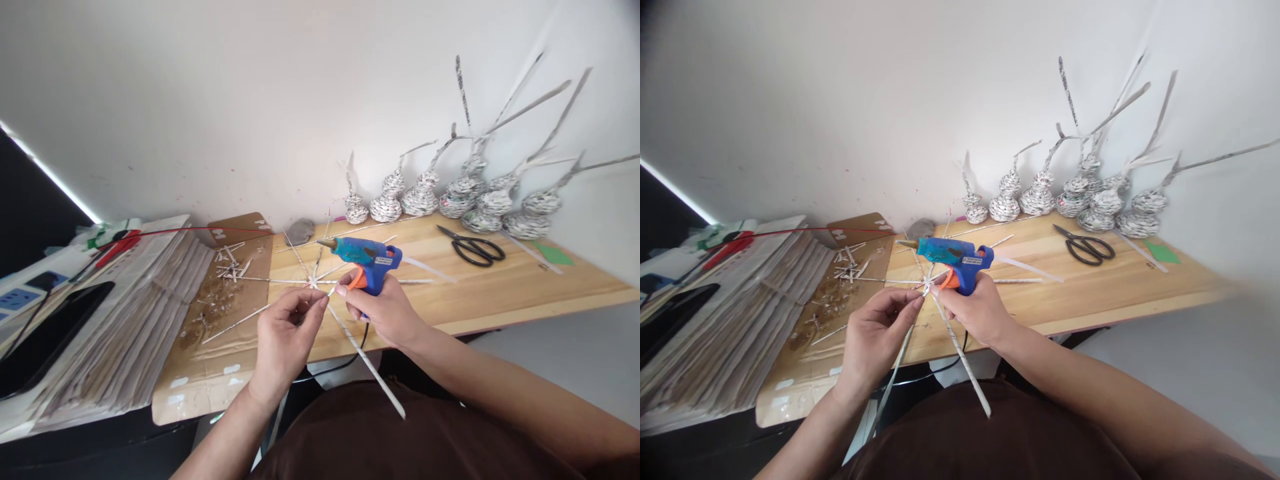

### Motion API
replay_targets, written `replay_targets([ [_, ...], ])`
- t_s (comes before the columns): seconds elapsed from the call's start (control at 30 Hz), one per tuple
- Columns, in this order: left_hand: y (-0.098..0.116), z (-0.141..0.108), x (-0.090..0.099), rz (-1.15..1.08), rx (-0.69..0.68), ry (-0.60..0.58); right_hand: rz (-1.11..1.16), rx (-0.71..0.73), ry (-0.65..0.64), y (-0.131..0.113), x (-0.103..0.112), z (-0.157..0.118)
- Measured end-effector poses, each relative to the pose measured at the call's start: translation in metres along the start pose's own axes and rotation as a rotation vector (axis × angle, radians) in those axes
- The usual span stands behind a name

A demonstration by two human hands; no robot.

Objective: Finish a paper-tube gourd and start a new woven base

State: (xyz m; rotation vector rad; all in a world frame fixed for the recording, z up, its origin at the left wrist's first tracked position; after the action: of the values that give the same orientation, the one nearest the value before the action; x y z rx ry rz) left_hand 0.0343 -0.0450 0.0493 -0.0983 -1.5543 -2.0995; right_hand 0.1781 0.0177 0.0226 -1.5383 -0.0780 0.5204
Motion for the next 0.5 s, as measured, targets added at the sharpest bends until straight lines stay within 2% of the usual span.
replay_targets([
  [0.5,-0.013,0.001,0.004,-0.044,0.123,-0.001,0.082,-0.027,0.004,0.007,0.002,0.001],
])
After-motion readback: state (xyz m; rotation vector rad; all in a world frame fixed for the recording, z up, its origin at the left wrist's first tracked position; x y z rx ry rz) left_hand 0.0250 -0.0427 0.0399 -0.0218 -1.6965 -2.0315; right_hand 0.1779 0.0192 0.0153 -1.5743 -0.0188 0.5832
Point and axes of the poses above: each hand's wrist, its own z-axis towards the middle knuckle, its own x-axis out of the back of the hand, y = z × x, the point moved 8 cm from there along z, towards the middle knuckle, and after that the axes turned 1 degree about z, right-handed, at the moved point
